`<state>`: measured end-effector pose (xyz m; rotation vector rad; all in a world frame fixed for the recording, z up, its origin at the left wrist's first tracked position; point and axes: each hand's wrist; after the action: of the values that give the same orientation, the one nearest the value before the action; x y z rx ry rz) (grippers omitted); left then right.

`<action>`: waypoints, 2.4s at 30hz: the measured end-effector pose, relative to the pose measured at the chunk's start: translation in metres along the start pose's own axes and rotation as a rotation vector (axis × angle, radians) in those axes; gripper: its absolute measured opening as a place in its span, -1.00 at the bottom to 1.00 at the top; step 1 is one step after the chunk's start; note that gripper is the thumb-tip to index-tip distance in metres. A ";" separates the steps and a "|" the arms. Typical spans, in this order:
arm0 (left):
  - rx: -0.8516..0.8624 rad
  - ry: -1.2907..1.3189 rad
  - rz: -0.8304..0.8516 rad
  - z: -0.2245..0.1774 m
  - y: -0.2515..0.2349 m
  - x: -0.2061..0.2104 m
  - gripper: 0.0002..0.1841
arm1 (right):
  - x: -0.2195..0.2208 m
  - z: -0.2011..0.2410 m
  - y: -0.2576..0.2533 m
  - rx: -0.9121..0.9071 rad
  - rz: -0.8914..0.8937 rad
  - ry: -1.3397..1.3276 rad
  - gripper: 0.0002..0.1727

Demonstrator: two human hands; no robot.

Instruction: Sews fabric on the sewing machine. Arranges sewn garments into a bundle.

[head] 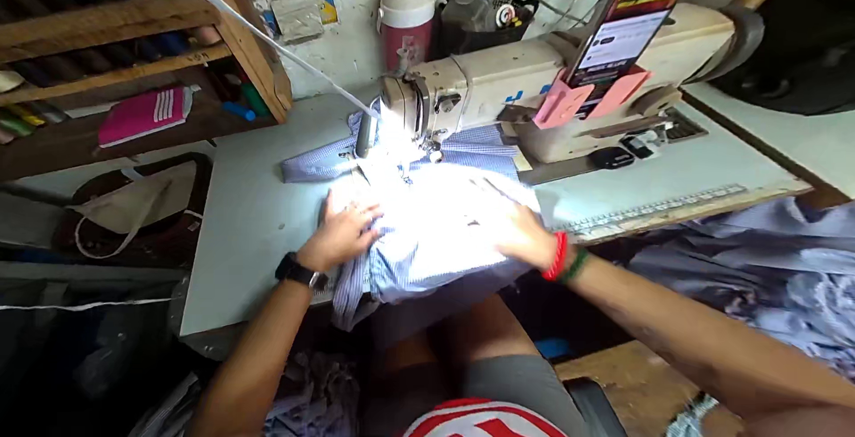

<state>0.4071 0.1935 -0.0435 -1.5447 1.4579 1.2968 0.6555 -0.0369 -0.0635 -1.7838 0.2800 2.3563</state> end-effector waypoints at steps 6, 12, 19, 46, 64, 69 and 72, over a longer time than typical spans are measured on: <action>0.090 -0.059 0.060 -0.013 0.010 -0.001 -0.53 | 0.003 0.011 0.014 -0.140 -0.155 0.075 -0.75; 0.103 -0.117 0.032 -0.020 0.015 0.005 -0.47 | 0.002 0.017 0.018 -0.178 -0.165 0.116 -0.74; 0.010 -0.116 0.030 -0.012 0.010 0.004 -0.46 | 0.001 0.005 0.015 -0.163 -0.074 0.082 -0.61; 0.044 0.013 0.023 -0.005 0.011 0.008 -0.51 | 0.001 -0.009 0.000 -0.068 0.017 -0.001 -0.66; -0.060 0.131 0.142 0.046 -0.039 -0.024 -0.12 | -0.014 -0.011 -0.049 0.022 0.181 0.042 -0.34; -0.063 0.129 0.152 0.042 -0.042 -0.036 -0.06 | -0.020 -0.020 -0.064 -0.023 0.119 -0.023 -0.43; -0.067 0.112 0.166 0.057 -0.054 -0.038 0.00 | -0.022 -0.028 -0.076 -0.112 0.099 -0.011 -0.43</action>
<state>0.4505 0.2688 -0.0342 -1.5898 1.6590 1.3861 0.7065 0.0286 -0.0535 -1.8459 0.2450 2.4953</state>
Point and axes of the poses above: each hand's wrist, its own y-axis away from the middle knuckle, its own x-axis out of the palm, z = x × y, and after that the axes turned 12 degrees about z, right-handed
